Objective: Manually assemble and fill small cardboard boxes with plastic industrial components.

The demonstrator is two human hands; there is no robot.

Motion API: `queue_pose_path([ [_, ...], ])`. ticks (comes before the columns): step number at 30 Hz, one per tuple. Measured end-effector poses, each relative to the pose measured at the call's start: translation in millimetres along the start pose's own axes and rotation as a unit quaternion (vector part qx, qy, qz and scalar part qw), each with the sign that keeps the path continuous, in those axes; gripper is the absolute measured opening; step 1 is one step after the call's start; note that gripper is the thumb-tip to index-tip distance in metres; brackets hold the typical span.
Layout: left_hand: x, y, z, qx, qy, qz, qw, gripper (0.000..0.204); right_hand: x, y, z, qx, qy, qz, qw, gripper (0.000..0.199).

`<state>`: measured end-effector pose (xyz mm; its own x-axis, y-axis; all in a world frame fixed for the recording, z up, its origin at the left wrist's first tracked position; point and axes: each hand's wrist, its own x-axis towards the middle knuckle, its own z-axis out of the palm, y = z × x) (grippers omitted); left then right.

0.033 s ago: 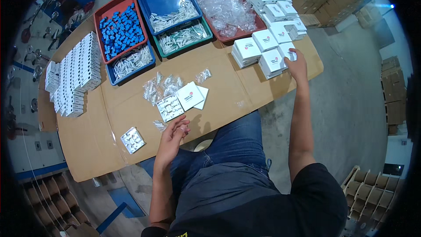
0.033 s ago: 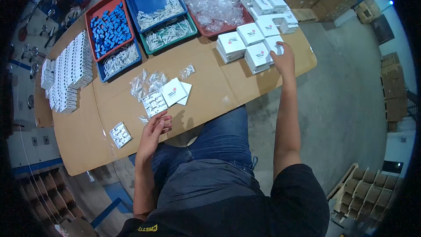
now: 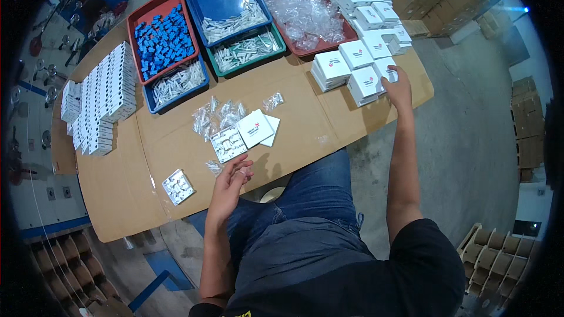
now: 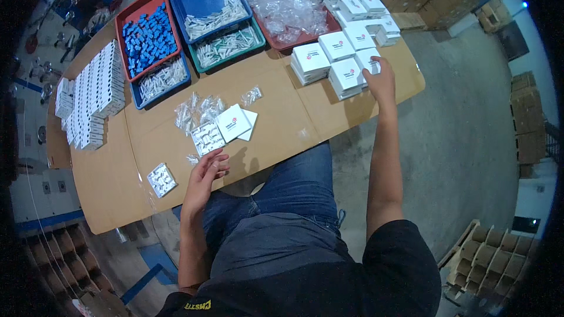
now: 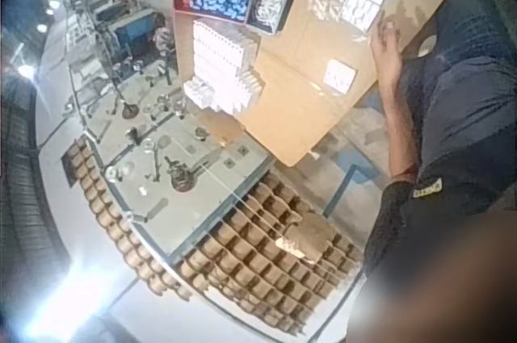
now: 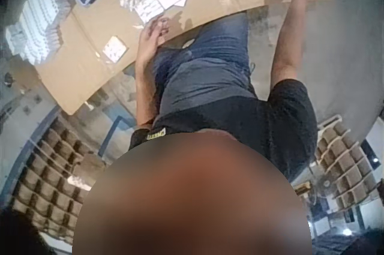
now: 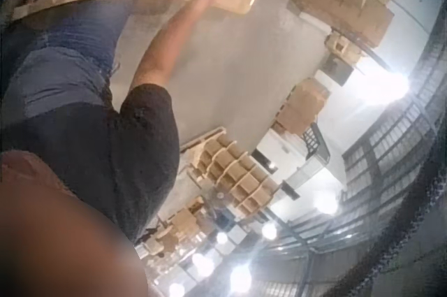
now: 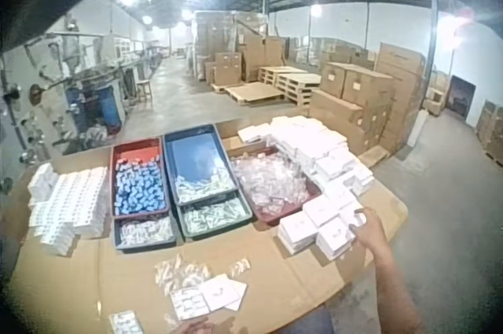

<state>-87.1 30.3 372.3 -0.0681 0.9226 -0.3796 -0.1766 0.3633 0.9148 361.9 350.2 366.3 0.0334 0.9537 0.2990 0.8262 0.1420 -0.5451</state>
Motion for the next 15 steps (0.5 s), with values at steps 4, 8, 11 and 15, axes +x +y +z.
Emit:
queue_pose_path([
  [4, -17, -3, -15, -0.017, 0.069, 0.024, 0.997, 0.039, 1, 1, 7, -0.004, 0.042, -0.023, 0.999, 0.045],
  [8, -27, -10, -54, 0.040, 0.197, 0.094, 0.975, 0.038, -29, -51, 0, -0.018, 0.152, -0.092, 0.984, 0.033],
  [11, -38, -35, -97, 0.160, 0.329, 0.095, 0.926, 0.050, -74, -139, 27, 0.190, 0.032, -0.029, 0.981, 0.026],
  [15, -62, -19, -115, 0.447, 0.388, 0.028, 0.806, 0.099, -126, -217, 86, 0.230, -0.223, -0.194, 0.927, 0.035],
])
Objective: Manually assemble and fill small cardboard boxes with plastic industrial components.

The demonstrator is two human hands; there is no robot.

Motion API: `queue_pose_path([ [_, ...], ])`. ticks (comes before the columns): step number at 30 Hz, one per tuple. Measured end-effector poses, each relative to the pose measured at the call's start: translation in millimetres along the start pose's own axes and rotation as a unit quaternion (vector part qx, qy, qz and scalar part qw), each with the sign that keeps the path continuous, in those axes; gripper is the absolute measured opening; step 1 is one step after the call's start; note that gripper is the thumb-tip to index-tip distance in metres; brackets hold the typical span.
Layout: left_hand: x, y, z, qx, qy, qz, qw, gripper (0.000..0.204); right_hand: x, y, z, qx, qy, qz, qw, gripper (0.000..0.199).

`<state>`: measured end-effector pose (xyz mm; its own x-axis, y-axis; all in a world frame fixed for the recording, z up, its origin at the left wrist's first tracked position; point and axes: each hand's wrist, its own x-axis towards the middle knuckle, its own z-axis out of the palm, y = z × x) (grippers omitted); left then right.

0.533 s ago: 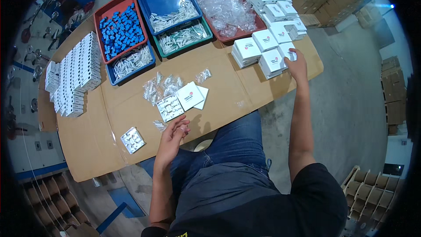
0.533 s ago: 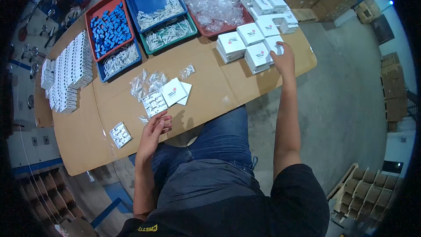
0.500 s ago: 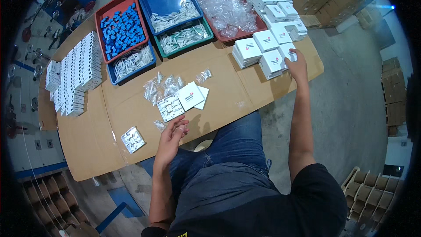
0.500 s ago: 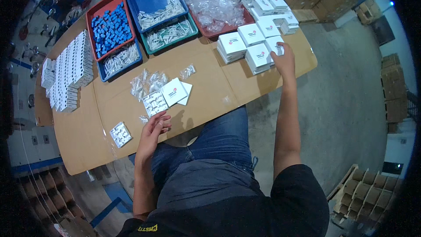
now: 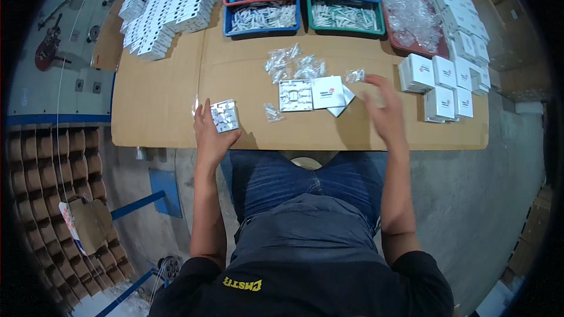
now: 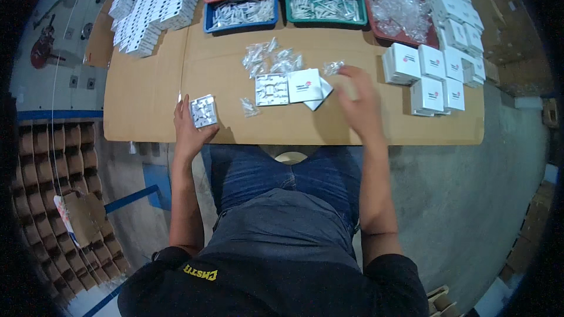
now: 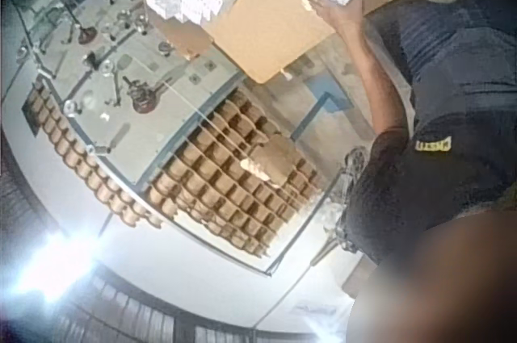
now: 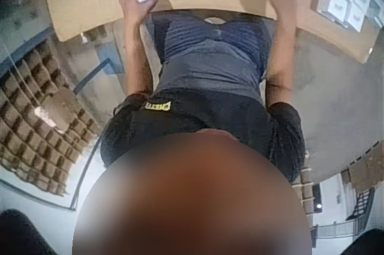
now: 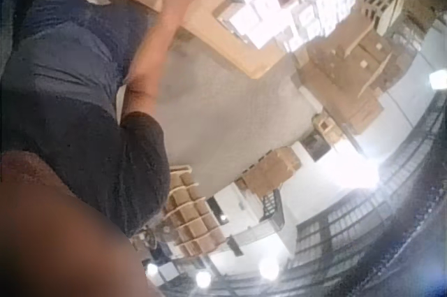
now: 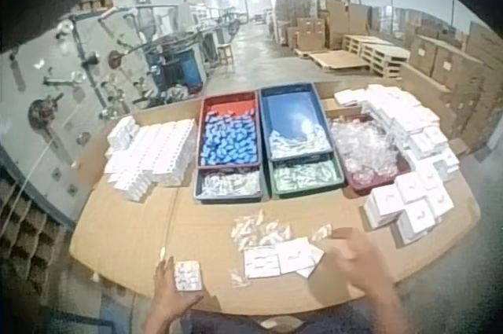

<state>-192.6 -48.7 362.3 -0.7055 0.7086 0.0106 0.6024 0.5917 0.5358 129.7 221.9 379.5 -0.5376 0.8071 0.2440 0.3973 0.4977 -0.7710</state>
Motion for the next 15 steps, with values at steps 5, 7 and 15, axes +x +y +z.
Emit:
queue_pose_path([
  [5, 9, -51, 0, -0.038, -0.065, 0.061, 0.995, 0.110, 12, -8, 66, -0.086, -0.166, -0.122, 0.975, 0.056],
  [7, 12, -52, 8, -0.052, -0.045, 0.071, 0.995, 0.101, 14, 7, 64, -0.146, -0.225, -0.102, 0.958, 0.063],
  [15, 6, -24, 14, -0.296, -0.034, 0.055, 0.953, 0.077, 23, -9, 32, -0.095, -0.199, -0.028, 0.975, 0.062],
])
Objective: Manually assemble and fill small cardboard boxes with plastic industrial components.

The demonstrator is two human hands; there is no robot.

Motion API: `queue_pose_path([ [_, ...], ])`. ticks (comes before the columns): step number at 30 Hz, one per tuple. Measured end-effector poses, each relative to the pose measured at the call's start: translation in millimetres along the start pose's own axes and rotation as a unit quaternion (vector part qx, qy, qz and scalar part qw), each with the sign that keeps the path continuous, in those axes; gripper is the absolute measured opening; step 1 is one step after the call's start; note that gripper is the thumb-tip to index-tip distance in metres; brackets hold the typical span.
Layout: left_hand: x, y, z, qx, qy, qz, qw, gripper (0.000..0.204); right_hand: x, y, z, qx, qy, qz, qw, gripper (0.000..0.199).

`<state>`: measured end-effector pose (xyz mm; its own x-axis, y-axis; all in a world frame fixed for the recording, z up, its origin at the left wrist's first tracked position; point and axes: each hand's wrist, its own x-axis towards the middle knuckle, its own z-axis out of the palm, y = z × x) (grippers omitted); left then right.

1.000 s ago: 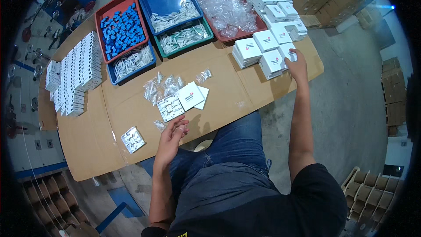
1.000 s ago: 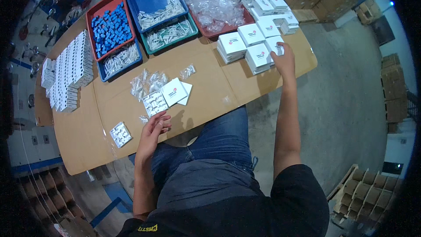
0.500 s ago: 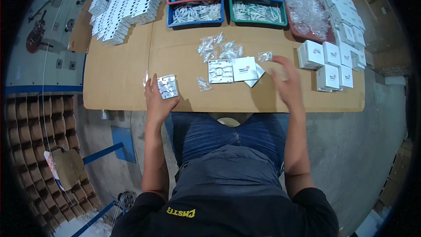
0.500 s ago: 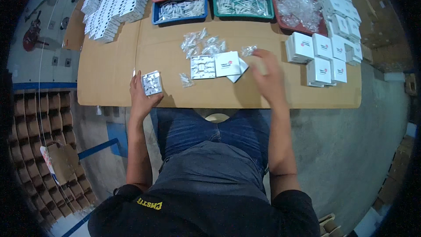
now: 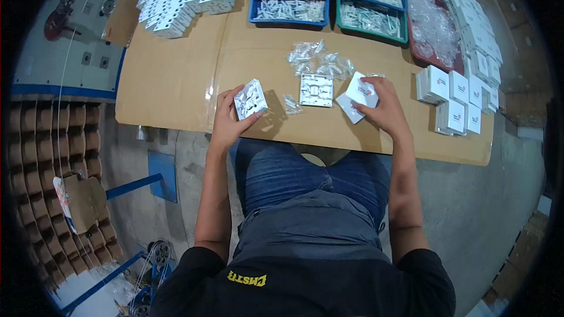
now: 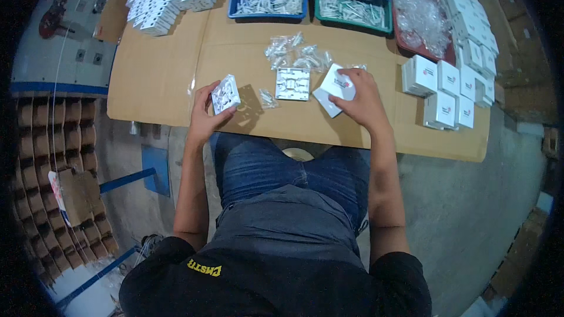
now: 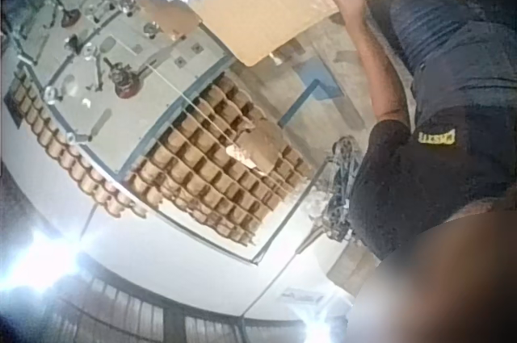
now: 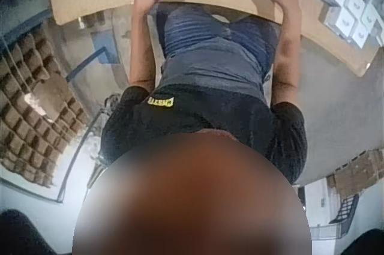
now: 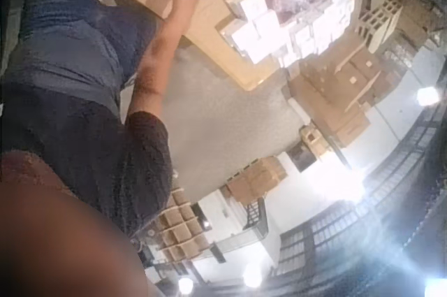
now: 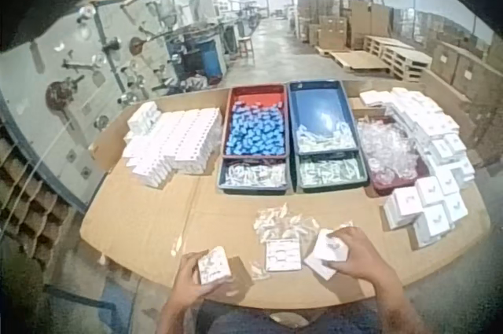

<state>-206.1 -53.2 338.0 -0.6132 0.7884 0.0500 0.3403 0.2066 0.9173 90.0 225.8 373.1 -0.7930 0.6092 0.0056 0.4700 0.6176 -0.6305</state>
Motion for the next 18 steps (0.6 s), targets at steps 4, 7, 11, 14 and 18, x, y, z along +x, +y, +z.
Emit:
queue_pose_path([
  [4, 5, 36, 21, -0.258, -0.087, -0.098, 0.957, 0.066, -14, 11, -3, 0.475, 0.036, 0.087, 0.875, 0.059],
  [7, 4, 43, 47, -0.309, -0.115, -0.047, 0.943, 0.052, -28, -14, -5, 0.664, 0.019, 0.106, 0.740, 0.067],
  [11, 12, 54, 77, -0.393, -0.230, -0.088, 0.886, 0.031, -33, -28, 2, 0.803, -0.016, 0.070, 0.592, 0.075],
  [14, 19, 81, 85, -0.276, -0.309, -0.098, 0.905, 0.048, -32, -44, 7, 0.838, 0.006, 0.080, 0.539, 0.076],
  [18, 17, 97, 94, -0.280, -0.312, -0.074, 0.905, 0.067, -25, -51, 13, 0.848, 0.019, 0.089, 0.523, 0.077],
])
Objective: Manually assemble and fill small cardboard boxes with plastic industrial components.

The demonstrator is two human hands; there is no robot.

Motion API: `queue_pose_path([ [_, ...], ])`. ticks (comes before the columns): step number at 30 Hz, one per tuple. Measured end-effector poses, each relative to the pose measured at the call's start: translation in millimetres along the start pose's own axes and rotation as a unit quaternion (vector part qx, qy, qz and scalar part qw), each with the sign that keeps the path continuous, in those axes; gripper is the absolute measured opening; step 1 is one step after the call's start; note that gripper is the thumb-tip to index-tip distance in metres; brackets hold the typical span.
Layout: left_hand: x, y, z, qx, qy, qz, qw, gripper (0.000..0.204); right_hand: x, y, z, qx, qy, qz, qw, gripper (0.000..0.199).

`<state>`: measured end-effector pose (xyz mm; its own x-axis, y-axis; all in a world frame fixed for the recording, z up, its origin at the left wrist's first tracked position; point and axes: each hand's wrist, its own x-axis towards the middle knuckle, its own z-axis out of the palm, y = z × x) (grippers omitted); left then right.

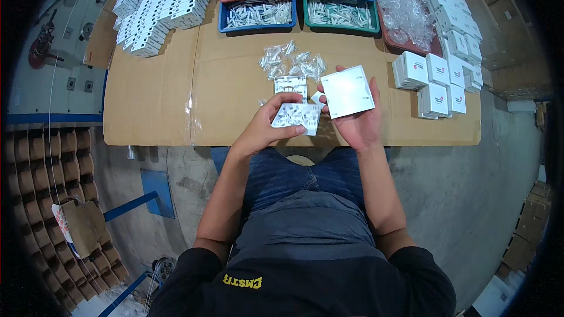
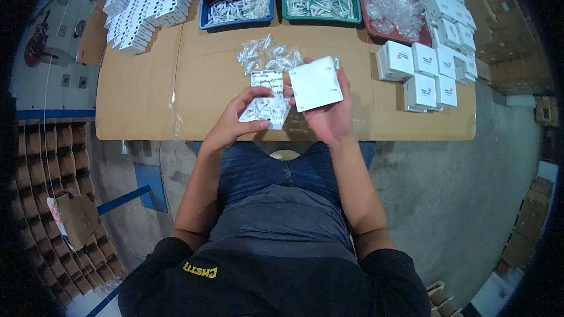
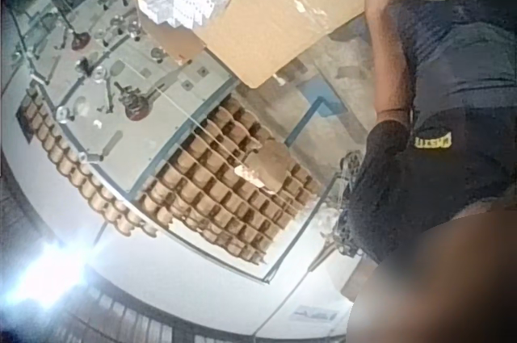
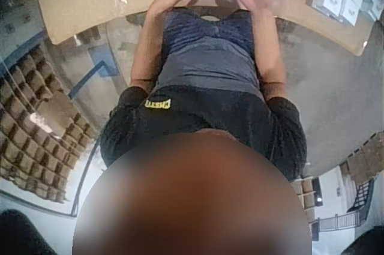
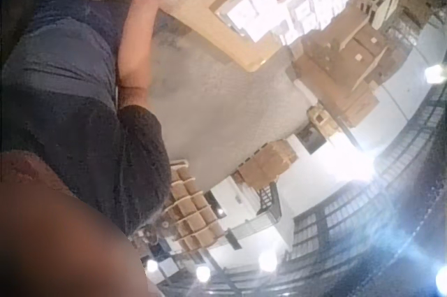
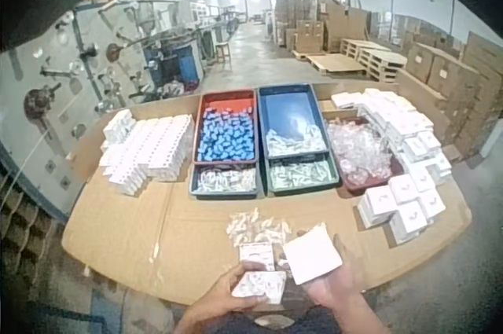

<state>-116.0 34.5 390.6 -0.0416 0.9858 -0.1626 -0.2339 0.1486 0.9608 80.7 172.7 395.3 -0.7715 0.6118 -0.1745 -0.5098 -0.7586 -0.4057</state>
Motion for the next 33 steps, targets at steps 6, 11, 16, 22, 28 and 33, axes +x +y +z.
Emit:
queue_pose_path([
  [6, 5, -13, 12, -0.166, 0.134, 0.070, 0.974, 0.093, 3, 7, 4, 0.032, -0.016, 0.007, 0.999, 0.077],
  [11, 6, -13, 23, -0.358, 0.214, 0.038, 0.908, 0.065, 2, 9, 9, 0.051, -0.052, 0.036, 0.997, 0.074],
  [16, 14, -12, 24, -0.563, 0.258, -0.090, 0.780, 0.073, -2, 15, 18, 0.034, -0.066, 0.054, 0.996, 0.073],
  [22, 12, -9, 25, -0.578, 0.146, -0.048, 0.802, 0.075, -9, 16, 15, 0.011, -0.060, 0.033, 0.998, 0.071],
  [28, 8, -7, 27, -0.513, 0.078, -0.090, 0.850, 0.076, -5, 6, 16, -0.084, -0.052, -0.001, 0.995, 0.081],
  [33, 4, -1, 32, -0.466, 0.085, -0.140, 0.869, 0.075, -3, 11, 13, -0.488, -0.106, -0.132, 0.856, 0.079],
])
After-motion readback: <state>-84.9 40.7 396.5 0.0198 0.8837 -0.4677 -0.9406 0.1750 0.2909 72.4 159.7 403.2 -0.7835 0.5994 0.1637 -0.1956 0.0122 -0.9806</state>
